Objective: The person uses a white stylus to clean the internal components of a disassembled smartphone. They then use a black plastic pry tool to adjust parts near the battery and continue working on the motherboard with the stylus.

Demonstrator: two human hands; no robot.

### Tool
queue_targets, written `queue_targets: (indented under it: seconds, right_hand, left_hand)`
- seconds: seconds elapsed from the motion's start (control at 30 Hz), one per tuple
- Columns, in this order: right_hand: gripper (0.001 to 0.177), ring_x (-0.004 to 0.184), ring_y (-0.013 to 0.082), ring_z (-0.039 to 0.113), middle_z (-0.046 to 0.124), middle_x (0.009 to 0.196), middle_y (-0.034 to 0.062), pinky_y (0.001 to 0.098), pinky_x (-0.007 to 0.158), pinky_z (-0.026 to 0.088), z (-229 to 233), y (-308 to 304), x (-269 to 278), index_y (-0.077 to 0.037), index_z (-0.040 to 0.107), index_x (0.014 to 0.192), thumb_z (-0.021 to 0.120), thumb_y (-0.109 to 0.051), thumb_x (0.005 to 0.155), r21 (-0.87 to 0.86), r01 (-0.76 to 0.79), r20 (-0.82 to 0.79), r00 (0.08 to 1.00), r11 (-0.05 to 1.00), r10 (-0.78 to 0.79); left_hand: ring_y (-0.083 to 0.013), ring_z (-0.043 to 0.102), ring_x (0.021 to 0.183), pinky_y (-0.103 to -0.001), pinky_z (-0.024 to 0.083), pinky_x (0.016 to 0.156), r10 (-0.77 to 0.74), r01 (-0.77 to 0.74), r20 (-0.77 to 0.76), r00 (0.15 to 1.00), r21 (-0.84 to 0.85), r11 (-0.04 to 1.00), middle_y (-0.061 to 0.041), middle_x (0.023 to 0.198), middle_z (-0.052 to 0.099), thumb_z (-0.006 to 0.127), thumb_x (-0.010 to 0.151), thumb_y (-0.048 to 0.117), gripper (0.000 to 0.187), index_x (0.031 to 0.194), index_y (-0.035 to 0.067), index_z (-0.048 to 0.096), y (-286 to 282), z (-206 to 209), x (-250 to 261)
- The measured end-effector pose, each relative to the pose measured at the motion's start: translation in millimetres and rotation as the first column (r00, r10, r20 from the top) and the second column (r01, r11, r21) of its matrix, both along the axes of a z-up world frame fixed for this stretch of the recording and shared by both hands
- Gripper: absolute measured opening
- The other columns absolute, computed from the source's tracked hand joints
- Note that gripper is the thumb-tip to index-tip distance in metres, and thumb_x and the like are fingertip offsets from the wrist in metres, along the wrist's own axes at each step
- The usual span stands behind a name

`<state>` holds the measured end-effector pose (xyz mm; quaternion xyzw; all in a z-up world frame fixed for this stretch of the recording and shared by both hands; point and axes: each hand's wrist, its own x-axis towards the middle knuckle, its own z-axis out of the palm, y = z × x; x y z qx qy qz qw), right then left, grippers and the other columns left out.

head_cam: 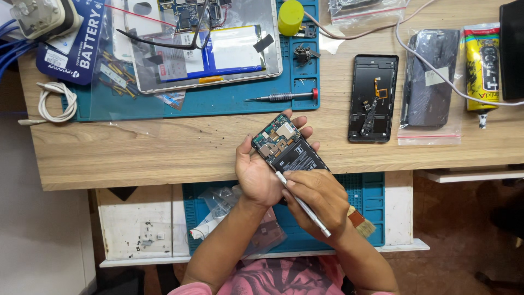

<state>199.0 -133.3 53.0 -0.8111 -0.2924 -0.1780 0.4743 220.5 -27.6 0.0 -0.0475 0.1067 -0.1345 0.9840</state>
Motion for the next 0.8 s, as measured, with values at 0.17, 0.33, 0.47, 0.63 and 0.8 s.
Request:
queue_targets:
  seconds: [0.17, 0.33, 0.47, 0.63, 0.8]
  right_hand:
    - [0.010, 0.078, 0.0269, 0.068, 0.065, 0.089, 0.0193, 0.0360, 0.070, 0.053, 0, -1, 0, 0.001, 0.056, 0.089, 0.061, -0.001, 0.081, -0.006, -0.007, 0.010, 1.000, 1.000, 0.007]
    - [0.009, 0.078, 0.0277, 0.068, 0.064, 0.089, 0.0185, 0.0364, 0.066, 0.054, 2, 0, 0, 0.002, 0.056, 0.089, 0.061, 0.000, 0.081, -0.036, -0.018, 0.075, 0.997, 0.999, 0.021]
    - [0.008, 0.077, 0.0316, 0.068, 0.063, 0.086, 0.0169, 0.0370, 0.062, 0.055, 9, 2, -1, 0.003, 0.056, 0.083, 0.052, -0.004, 0.085, -0.127, -0.031, 0.148, 0.988, 0.991, 0.050]
    - [0.006, 0.078, 0.0317, 0.069, 0.063, 0.087, 0.0191, 0.0361, 0.066, 0.058, 10, -1, -8, 0.004, 0.056, 0.083, 0.055, -0.002, 0.082, -0.124, -0.034, 0.115, 0.992, 0.992, 0.049]
    - [0.006, 0.082, 0.0291, 0.070, 0.064, 0.092, 0.0190, 0.0338, 0.068, 0.059, 16, -3, -11, 0.003, 0.059, 0.082, 0.058, -0.003, 0.082, -0.122, 0.001, 0.015, 1.000, 0.993, 0.000]
  left_hand:
    - [-0.0337, 0.044, 0.120, -0.052, 0.034, 0.103, 0.004, -0.004, 0.010, 1.000, 0.000, 1.000, -0.023, 0.134, 0.040, 0.043, 0.087, 0.042, 0.068, 0.139, 0.000, 0.030, -1, 0, -1]
    - [-0.0340, 0.044, 0.120, -0.052, 0.035, 0.102, 0.019, -0.019, 0.000, 1.000, 0.031, 0.999, -0.023, 0.133, 0.041, 0.040, 0.088, 0.042, 0.066, 0.138, 0.000, 0.031, -2, 2, -2]
    - [-0.0323, 0.045, 0.119, -0.049, 0.034, 0.105, 0.093, -0.095, 0.022, 0.995, 0.080, 0.992, -0.021, 0.126, 0.047, 0.041, 0.089, 0.042, 0.066, 0.137, -0.001, 0.032, -6, 5, -6]
    - [-0.0329, 0.047, 0.116, -0.048, 0.037, 0.103, 0.172, -0.176, 0.036, 0.984, 0.183, 0.967, -0.022, 0.123, 0.049, 0.039, 0.089, 0.040, 0.063, 0.135, -0.002, 0.034, -13, 9, -10]
    - [-0.0318, 0.049, 0.112, -0.046, 0.038, 0.102, 0.207, -0.213, 0.052, 0.977, 0.179, 0.961, -0.022, 0.119, 0.050, 0.041, 0.089, 0.038, 0.062, 0.135, -0.003, 0.033, -18, 11, -11]
